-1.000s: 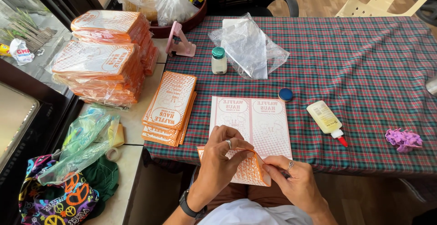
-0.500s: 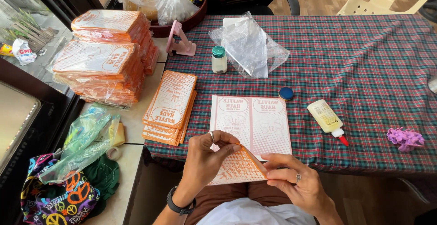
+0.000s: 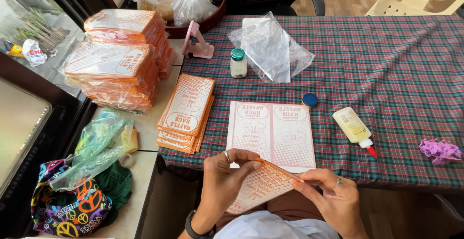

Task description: Folding and gluing paper waffle bags at a workstation

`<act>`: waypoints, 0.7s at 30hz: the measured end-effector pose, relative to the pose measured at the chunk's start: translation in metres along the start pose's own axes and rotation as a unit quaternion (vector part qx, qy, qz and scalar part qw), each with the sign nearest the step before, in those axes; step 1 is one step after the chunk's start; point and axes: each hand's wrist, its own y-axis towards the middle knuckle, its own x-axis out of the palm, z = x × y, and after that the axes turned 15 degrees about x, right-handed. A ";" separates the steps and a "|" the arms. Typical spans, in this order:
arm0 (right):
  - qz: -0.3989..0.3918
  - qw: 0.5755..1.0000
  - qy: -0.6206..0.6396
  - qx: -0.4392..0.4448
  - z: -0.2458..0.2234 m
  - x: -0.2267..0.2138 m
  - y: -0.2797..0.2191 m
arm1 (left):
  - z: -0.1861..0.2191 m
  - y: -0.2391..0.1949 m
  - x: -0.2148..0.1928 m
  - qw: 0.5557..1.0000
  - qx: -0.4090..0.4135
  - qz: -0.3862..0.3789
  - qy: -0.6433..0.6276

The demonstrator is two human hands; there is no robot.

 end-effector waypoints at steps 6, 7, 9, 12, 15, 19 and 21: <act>0.005 0.999 0.030 0.016 -0.005 -0.003 -0.005 | 0.003 -0.006 0.002 1.000 -0.010 0.010 -0.025; 0.005 0.999 0.029 0.017 -0.003 -0.003 -0.006 | 0.003 -0.006 0.002 1.000 -0.011 0.009 -0.025; 0.000 0.999 0.046 0.017 0.001 -0.002 -0.007 | 0.002 -0.008 0.003 0.999 0.001 0.015 -0.048; -0.002 0.999 0.040 0.018 0.000 -0.003 -0.007 | 0.005 -0.009 0.000 0.996 0.090 0.003 0.014; 0.002 0.998 0.043 0.052 -0.008 -0.002 -0.008 | 0.008 -0.010 0.000 0.997 0.076 0.009 0.023; 0.001 0.997 0.028 0.075 -0.008 -0.004 -0.006 | 0.003 -0.010 0.003 0.999 0.044 0.023 -0.001; -0.030 0.997 0.005 0.066 0.001 -0.007 -0.004 | 0.002 -0.010 0.002 0.999 0.029 0.031 0.003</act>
